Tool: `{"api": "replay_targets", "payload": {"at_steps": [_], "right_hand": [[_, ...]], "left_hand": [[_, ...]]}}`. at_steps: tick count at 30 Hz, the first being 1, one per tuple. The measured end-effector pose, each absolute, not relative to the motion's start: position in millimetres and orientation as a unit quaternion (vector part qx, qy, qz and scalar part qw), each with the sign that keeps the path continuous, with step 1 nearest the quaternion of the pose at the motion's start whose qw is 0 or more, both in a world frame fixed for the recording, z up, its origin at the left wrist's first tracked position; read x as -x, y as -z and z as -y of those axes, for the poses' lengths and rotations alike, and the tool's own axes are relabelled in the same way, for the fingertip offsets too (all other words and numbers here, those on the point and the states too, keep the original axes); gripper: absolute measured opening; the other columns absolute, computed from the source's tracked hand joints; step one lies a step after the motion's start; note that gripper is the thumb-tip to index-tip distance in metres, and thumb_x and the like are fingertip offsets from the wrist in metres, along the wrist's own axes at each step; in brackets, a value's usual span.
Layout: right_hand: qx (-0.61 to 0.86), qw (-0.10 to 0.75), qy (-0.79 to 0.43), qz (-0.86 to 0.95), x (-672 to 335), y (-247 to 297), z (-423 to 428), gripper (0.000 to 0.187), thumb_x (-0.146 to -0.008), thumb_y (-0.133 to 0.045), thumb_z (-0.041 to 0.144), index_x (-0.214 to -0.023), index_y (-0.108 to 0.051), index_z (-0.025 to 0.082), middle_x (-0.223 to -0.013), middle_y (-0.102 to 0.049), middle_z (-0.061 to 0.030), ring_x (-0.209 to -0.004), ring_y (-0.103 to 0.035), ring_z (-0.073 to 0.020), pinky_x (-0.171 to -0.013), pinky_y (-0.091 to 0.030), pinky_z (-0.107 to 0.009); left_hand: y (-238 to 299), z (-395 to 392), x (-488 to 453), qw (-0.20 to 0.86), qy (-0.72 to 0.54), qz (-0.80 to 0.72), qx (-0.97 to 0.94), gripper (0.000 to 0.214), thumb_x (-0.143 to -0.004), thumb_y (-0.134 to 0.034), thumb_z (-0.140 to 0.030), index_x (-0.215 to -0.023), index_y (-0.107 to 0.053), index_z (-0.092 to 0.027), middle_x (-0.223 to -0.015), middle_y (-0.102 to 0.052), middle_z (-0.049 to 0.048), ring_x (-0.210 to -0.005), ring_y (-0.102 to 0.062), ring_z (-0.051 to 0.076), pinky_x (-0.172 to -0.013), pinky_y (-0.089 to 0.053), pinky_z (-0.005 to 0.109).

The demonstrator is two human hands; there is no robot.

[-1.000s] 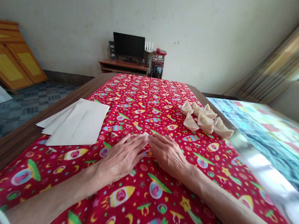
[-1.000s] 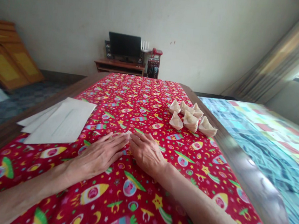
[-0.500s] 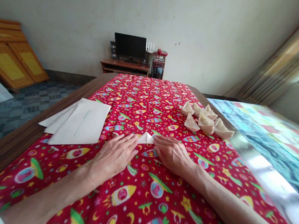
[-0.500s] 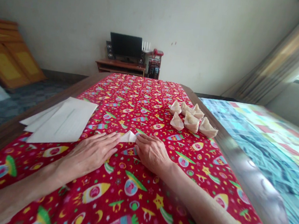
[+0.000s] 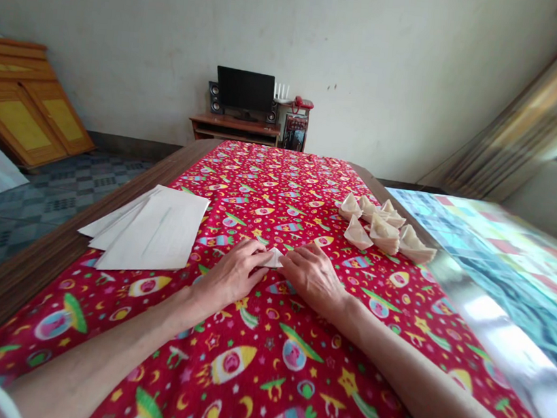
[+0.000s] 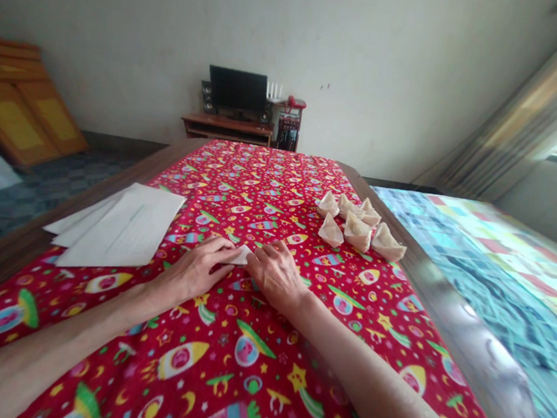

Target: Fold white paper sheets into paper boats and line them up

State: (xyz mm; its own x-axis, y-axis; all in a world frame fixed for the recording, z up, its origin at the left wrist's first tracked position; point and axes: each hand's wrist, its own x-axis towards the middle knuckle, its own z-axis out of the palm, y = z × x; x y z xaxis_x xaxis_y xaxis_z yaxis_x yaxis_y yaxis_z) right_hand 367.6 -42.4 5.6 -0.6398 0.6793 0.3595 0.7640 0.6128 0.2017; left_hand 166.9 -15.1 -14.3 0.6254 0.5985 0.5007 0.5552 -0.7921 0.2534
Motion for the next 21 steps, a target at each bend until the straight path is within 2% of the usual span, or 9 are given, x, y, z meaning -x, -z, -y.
{"api": "replay_targets", "payload": {"at_steps": [5, 10, 13, 18, 21], "right_hand": [[0.394, 0.120, 0.180, 0.893, -369.4, -5.8, 40.6, 0.020, -0.095, -0.043, 0.021, -0.084, -0.059, 0.017, -0.078, -0.063, -0.0030, -0.074, -0.053, -0.0158, -0.075, -0.031, -0.032], [0.398, 0.114, 0.221, 0.883, -363.5, -3.5, 44.6, 0.022, -0.093, -0.038, 0.013, -0.089, -0.060, 0.015, -0.069, -0.061, -0.0036, -0.067, -0.050, -0.0170, -0.081, -0.030, -0.036], [0.403, 0.130, 0.235, 0.875, -358.8, -1.7, 46.7, 0.025, -0.093, -0.038, 0.013, -0.084, -0.061, 0.016, -0.071, -0.061, -0.0046, -0.068, -0.049, -0.0171, -0.083, -0.030, -0.037], [0.459, 0.187, 0.228, 0.838, -354.5, -4.5, 52.4, 0.021, -0.092, -0.043, 0.021, -0.081, -0.061, 0.018, -0.077, -0.059, -0.0047, -0.070, -0.048, -0.0166, -0.070, -0.030, -0.032], [0.475, 0.213, 0.185, 0.833, -351.4, -5.4, 56.4, 0.020, -0.092, -0.043, 0.021, -0.083, -0.061, 0.019, -0.076, -0.059, -0.0034, -0.069, -0.048, -0.0149, -0.061, -0.029, -0.028]], "left_hand": [[18.1, 11.4, -171.2, 0.061, -0.320, -0.324, -0.888, 0.022, -0.085, -0.053, -0.013, -0.105, -0.064, -0.018, -0.097, -0.061, 0.0058, -0.091, -0.059, 0.018, -0.081, -0.050, 0.031], [15.8, 17.0, -175.2, 0.119, -0.347, -0.340, -0.866, 0.023, -0.086, -0.055, -0.018, -0.107, -0.063, -0.018, -0.097, -0.061, 0.0052, -0.088, -0.060, 0.017, -0.079, -0.050, 0.029], [12.2, 22.7, -180.6, 0.140, -0.364, -0.353, -0.850, 0.031, -0.085, -0.054, -0.019, -0.116, -0.059, -0.018, -0.101, -0.059, 0.0059, -0.092, -0.060, 0.017, -0.081, -0.051, 0.029], [9.7, 28.4, -189.1, 0.117, -0.385, -0.422, -0.813, 0.054, -0.087, -0.051, -0.029, -0.137, -0.038, -0.014, -0.107, -0.056, 0.0122, -0.100, -0.057, 0.023, -0.085, -0.051, 0.039], [9.1, 30.5, -191.7, 0.108, -0.388, -0.428, -0.809, 0.049, -0.088, -0.047, -0.029, -0.134, -0.040, -0.012, -0.111, -0.056, 0.0139, -0.108, -0.053, 0.025, -0.094, -0.046, 0.043]]}}
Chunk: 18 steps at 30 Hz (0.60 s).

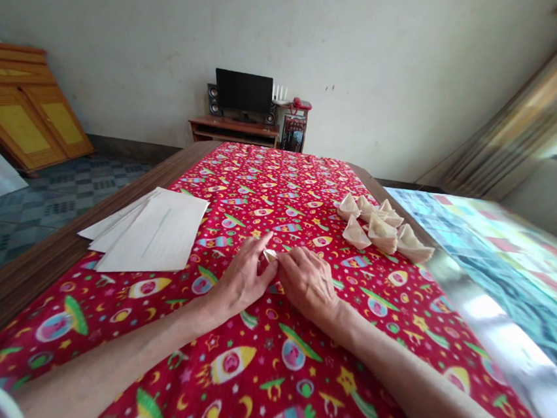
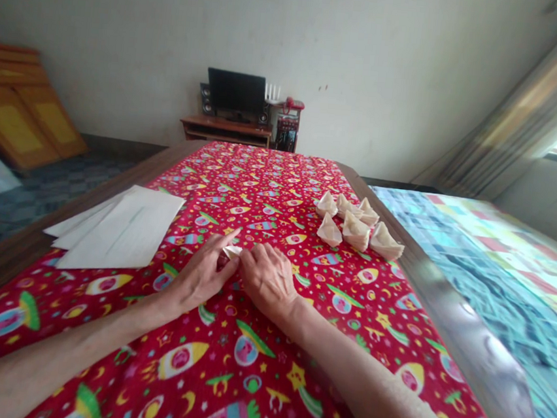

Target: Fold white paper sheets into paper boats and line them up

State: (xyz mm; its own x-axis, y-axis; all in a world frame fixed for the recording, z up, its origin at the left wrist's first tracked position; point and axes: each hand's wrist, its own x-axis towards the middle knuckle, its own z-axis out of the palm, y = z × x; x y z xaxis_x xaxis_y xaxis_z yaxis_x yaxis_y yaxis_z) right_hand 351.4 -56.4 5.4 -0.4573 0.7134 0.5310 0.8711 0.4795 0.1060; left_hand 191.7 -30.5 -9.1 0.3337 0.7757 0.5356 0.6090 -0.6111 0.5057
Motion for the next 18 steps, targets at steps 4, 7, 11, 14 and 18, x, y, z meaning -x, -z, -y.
{"api": "replay_targets", "payload": {"at_steps": [4, 7, 11, 14, 18], "right_hand": [[0.488, 0.253, 0.154, 0.821, -348.6, -2.2, 57.5, 0.023, -0.093, -0.042, 0.024, -0.082, -0.061, 0.019, -0.073, -0.059, -0.0018, -0.067, -0.050, -0.0128, -0.056, -0.026, -0.027], [0.509, 0.274, 0.145, 0.803, -349.0, -0.2, 56.6, 0.024, -0.092, -0.041, 0.027, -0.079, -0.060, 0.018, -0.070, -0.059, -0.0010, -0.063, -0.050, -0.0116, -0.057, -0.027, -0.026], [0.532, 0.280, 0.102, 0.793, -351.2, -1.2, 56.2, 0.015, -0.087, -0.047, 0.028, -0.086, -0.058, 0.017, -0.072, -0.062, -0.0010, -0.062, -0.052, -0.0115, -0.056, -0.027, -0.024], [0.538, 0.260, 0.065, 0.799, -352.8, -3.2, 56.0, 0.015, -0.086, -0.047, 0.026, -0.086, -0.059, 0.018, -0.071, -0.064, -0.0008, -0.059, -0.053, -0.0111, -0.053, -0.025, -0.024], [0.573, 0.204, 0.048, 0.792, -355.5, -4.3, 56.5, 0.018, -0.087, -0.045, 0.024, -0.079, -0.060, 0.018, -0.067, -0.064, -0.0009, -0.054, -0.051, -0.0105, -0.051, -0.021, -0.025]], "left_hand": [[7.0, 33.0, -192.7, 0.139, -0.390, -0.418, -0.809, 0.040, -0.086, -0.046, -0.016, -0.125, -0.050, -0.012, -0.101, -0.055, 0.0095, -0.092, -0.057, 0.019, -0.087, -0.050, 0.035], [6.9, 33.3, -192.2, 0.160, -0.390, -0.407, -0.810, 0.042, -0.078, -0.049, -0.006, -0.119, -0.056, -0.015, -0.094, -0.051, 0.0051, -0.079, -0.057, 0.014, -0.077, -0.053, 0.029], [8.5, 33.6, -191.7, 0.157, -0.398, -0.376, -0.822, 0.040, -0.081, -0.050, -0.007, -0.119, -0.057, -0.017, -0.090, -0.049, 0.0037, -0.081, -0.055, 0.015, -0.077, -0.052, 0.027], [8.6, 34.1, -191.9, 0.150, -0.392, -0.358, -0.834, 0.039, -0.085, -0.047, -0.008, -0.121, -0.056, -0.019, -0.090, -0.049, 0.0038, -0.082, -0.055, 0.014, -0.078, -0.052, 0.027], [9.5, 30.0, -190.5, 0.133, -0.383, -0.355, -0.842, 0.041, -0.082, -0.048, -0.005, -0.120, -0.058, -0.017, -0.090, -0.050, 0.0043, -0.083, -0.054, 0.015, -0.078, -0.051, 0.029]]}}
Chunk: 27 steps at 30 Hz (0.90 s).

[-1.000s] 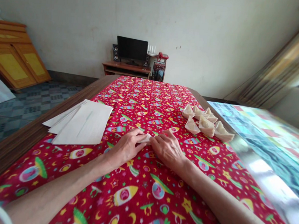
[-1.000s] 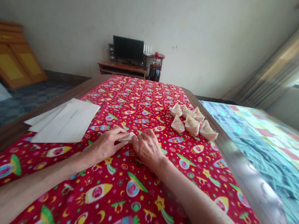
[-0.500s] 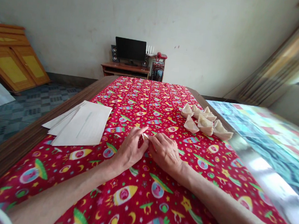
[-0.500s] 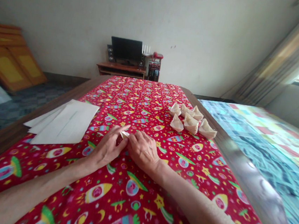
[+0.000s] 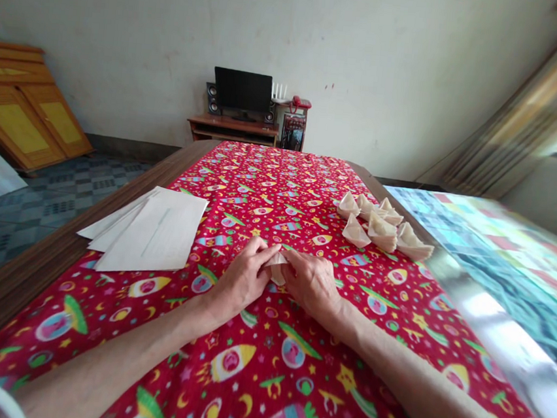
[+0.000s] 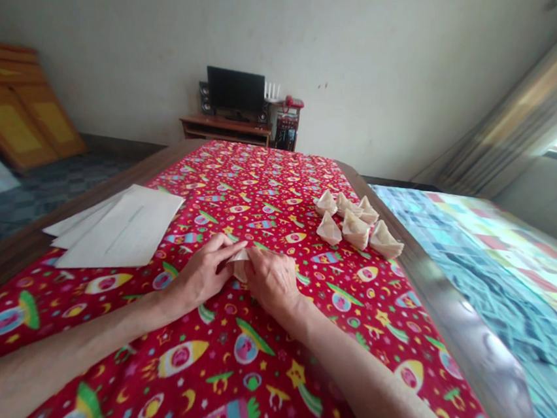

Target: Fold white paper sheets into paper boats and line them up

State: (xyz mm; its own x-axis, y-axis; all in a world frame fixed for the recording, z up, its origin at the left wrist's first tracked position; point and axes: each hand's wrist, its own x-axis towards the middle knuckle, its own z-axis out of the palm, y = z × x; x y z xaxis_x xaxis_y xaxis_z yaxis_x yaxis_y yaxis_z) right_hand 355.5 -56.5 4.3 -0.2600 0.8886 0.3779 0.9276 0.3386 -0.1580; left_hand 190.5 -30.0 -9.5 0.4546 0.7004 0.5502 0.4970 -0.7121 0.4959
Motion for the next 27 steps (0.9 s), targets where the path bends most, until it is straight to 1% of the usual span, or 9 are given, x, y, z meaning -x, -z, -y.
{"api": "replay_targets", "payload": {"at_steps": [3, 5, 8, 13, 17, 19, 21, 24, 27], "right_hand": [[0.583, 0.172, 0.055, 0.792, -358.3, -3.5, 58.1, 0.018, -0.086, -0.046, 0.025, -0.076, -0.059, 0.019, -0.069, -0.063, -0.0009, -0.056, -0.051, -0.0108, -0.052, -0.020, -0.026], [0.585, 0.152, 0.070, 0.793, -359.8, -3.0, 59.5, 0.019, -0.087, -0.045, 0.025, -0.077, -0.060, 0.019, -0.072, -0.061, -0.0015, -0.058, -0.051, -0.0113, -0.051, -0.021, -0.026], [0.573, 0.110, 0.102, 0.806, -361.8, -3.7, 62.0, 0.020, -0.091, -0.043, 0.024, -0.087, -0.062, 0.020, -0.080, -0.060, -0.0036, -0.065, -0.052, -0.0135, -0.050, -0.021, -0.026], [0.481, 0.052, 0.149, 0.862, -370.8, -7.4, 65.1, 0.023, -0.093, -0.041, 0.022, -0.108, -0.058, 0.016, -0.091, -0.058, -0.0084, -0.081, -0.051, -0.0191, -0.054, -0.032, -0.027], [0.424, 0.038, 0.178, 0.887, -381.5, -9.5, 63.7, 0.029, -0.095, -0.038, 0.020, -0.119, -0.054, 0.016, -0.095, -0.056, -0.0109, -0.083, -0.049, -0.0206, -0.059, -0.037, -0.028], [0.414, 0.050, 0.176, 0.892, -384.4, -9.8, 62.4, 0.027, -0.095, -0.039, 0.022, -0.116, -0.056, 0.017, -0.093, -0.056, -0.0103, -0.083, -0.049, -0.0205, -0.060, -0.037, -0.028], [0.413, 0.079, 0.153, 0.894, -385.0, -8.5, 61.4, 0.023, -0.094, -0.042, 0.022, -0.105, -0.062, 0.018, -0.090, -0.057, -0.0086, -0.080, -0.050, -0.0185, -0.061, -0.037, -0.027], [0.425, 0.158, 0.085, 0.887, -384.3, -3.0, 60.5, 0.019, -0.091, -0.048, 0.021, -0.089, -0.066, 0.019, -0.086, -0.059, -0.0055, -0.075, -0.052, -0.0146, -0.062, -0.038, -0.025], [0.450, 0.237, -0.009, 0.861, -384.5, 3.2, 59.8, 0.017, -0.089, -0.052, 0.024, -0.087, -0.069, 0.019, -0.083, -0.061, -0.0036, -0.072, -0.055, -0.0116, -0.061, -0.038, -0.021]], "left_hand": [[12.0, 24.9, -187.7, 0.117, -0.374, -0.357, -0.848, 0.040, -0.080, -0.050, -0.003, -0.117, -0.059, -0.016, -0.090, -0.050, 0.0046, -0.083, -0.054, 0.016, -0.076, -0.051, 0.029], [13.4, 23.1, -185.7, 0.117, -0.362, -0.361, -0.851, 0.034, -0.081, -0.051, -0.004, -0.111, -0.062, -0.015, -0.089, -0.050, 0.0042, -0.081, -0.055, 0.015, -0.074, -0.050, 0.028], [13.5, 25.1, -182.8, 0.120, -0.334, -0.361, -0.862, 0.023, -0.085, -0.051, -0.006, -0.100, -0.064, -0.016, -0.088, -0.050, 0.0033, -0.078, -0.054, 0.014, -0.073, -0.048, 0.025], [5.6, 35.1, -178.4, 0.062, -0.236, -0.349, -0.905, 0.025, -0.092, -0.041, -0.009, -0.106, -0.059, -0.019, -0.088, -0.049, 0.0018, -0.076, -0.053, 0.013, -0.069, -0.045, 0.023], [-3.8, 40.0, -175.6, -0.014, -0.164, -0.339, -0.926, 0.019, -0.093, -0.041, -0.014, -0.100, -0.059, -0.017, -0.086, -0.049, 0.0018, -0.077, -0.051, 0.015, -0.067, -0.044, 0.025], [-4.9, 40.3, -174.4, -0.026, -0.152, -0.334, -0.930, 0.018, -0.094, -0.042, -0.015, -0.100, -0.058, -0.017, -0.087, -0.050, 0.0019, -0.079, -0.052, 0.015, -0.069, -0.044, 0.025], [-2.5, 39.5, -173.2, -0.014, -0.161, -0.330, -0.930, 0.017, -0.094, -0.042, -0.015, -0.098, -0.058, -0.018, -0.088, -0.051, 0.0017, -0.082, -0.052, 0.015, -0.071, -0.044, 0.025], [4.5, 37.2, -172.0, 0.030, -0.207, -0.328, -0.921, 0.017, -0.093, -0.043, -0.014, -0.091, -0.060, -0.018, -0.088, -0.053, 0.0015, -0.084, -0.053, 0.014, -0.074, -0.044, 0.024], [10.5, 33.7, -172.4, 0.085, -0.264, -0.324, -0.904, 0.013, -0.090, -0.049, -0.011, -0.086, -0.060, -0.016, -0.087, -0.055, 0.0021, -0.083, -0.055, 0.014, -0.075, -0.044, 0.024]]}}
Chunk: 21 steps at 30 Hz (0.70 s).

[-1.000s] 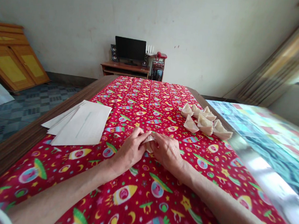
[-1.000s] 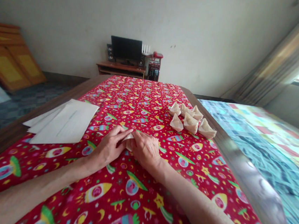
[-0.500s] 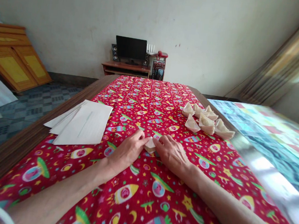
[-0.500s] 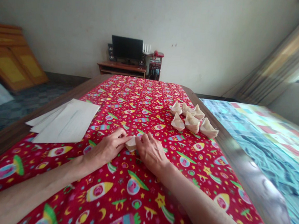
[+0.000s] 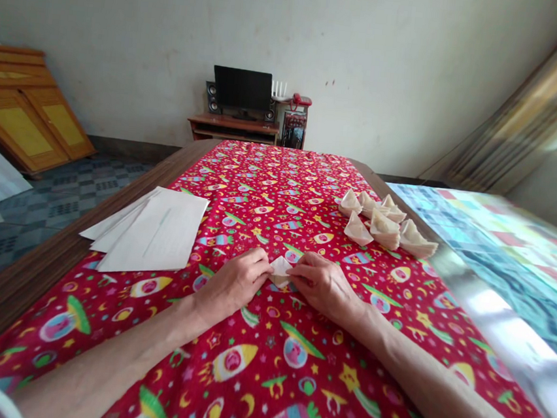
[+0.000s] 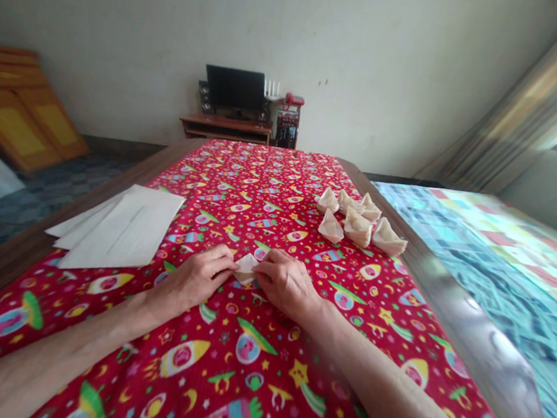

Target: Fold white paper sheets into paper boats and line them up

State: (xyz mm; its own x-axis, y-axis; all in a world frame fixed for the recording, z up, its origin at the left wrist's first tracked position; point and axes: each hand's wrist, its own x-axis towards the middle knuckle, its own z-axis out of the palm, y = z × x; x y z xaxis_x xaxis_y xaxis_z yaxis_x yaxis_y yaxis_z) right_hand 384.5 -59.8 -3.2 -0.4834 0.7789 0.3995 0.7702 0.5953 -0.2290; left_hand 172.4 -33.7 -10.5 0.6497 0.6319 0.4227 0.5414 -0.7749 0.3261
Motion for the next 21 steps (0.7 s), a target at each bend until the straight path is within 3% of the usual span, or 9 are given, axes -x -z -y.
{"api": "replay_targets", "payload": {"at_steps": [4, 8, 16, 21], "right_hand": [[0.491, 0.281, -0.109, 0.817, -384.5, 6.0, 58.1, 0.017, -0.087, -0.056, 0.030, -0.085, -0.070, 0.020, -0.080, -0.063, -0.0019, -0.069, -0.057, -0.0105, -0.061, -0.039, -0.020], [0.534, 0.281, -0.133, 0.787, -381.8, 5.0, 56.5, 0.018, -0.087, -0.055, 0.033, -0.081, -0.068, 0.021, -0.075, -0.065, 0.0004, -0.065, -0.057, -0.0106, -0.059, -0.037, -0.020], [0.581, 0.207, -0.027, 0.787, -375.0, 2.1, 60.0, 0.017, -0.088, -0.052, 0.034, -0.083, -0.062, 0.021, -0.078, -0.068, -0.0007, -0.070, -0.060, -0.0123, -0.060, -0.032, -0.022], [0.586, 0.164, 0.021, 0.793, -371.5, 1.4, 58.0, 0.026, -0.090, -0.049, 0.041, -0.078, -0.059, 0.020, -0.073, -0.066, -0.0013, -0.065, -0.057, -0.0117, -0.056, -0.026, -0.024]], "left_hand": [[14.8, 27.0, -174.7, 0.141, -0.317, -0.330, -0.878, 0.008, -0.085, -0.058, -0.013, -0.078, -0.060, -0.015, -0.079, -0.056, 0.0014, -0.075, -0.055, 0.013, -0.070, -0.043, 0.024], [18.1, 22.3, -176.8, 0.168, -0.328, -0.362, -0.856, 0.010, -0.084, -0.060, -0.017, -0.074, -0.062, -0.016, -0.073, -0.055, 0.0001, -0.068, -0.054, 0.012, -0.064, -0.041, 0.023], [8.1, 27.1, -177.8, 0.108, -0.246, -0.441, -0.856, 0.017, -0.086, -0.057, -0.026, -0.072, -0.061, -0.017, -0.076, -0.055, 0.0009, -0.070, -0.056, 0.014, -0.064, -0.039, 0.025], [1.0, 33.1, -180.4, 0.051, -0.201, -0.468, -0.859, 0.022, -0.090, -0.052, -0.032, -0.075, -0.061, -0.018, -0.079, -0.056, 0.0010, -0.072, -0.058, 0.014, -0.062, -0.037, 0.025]]}}
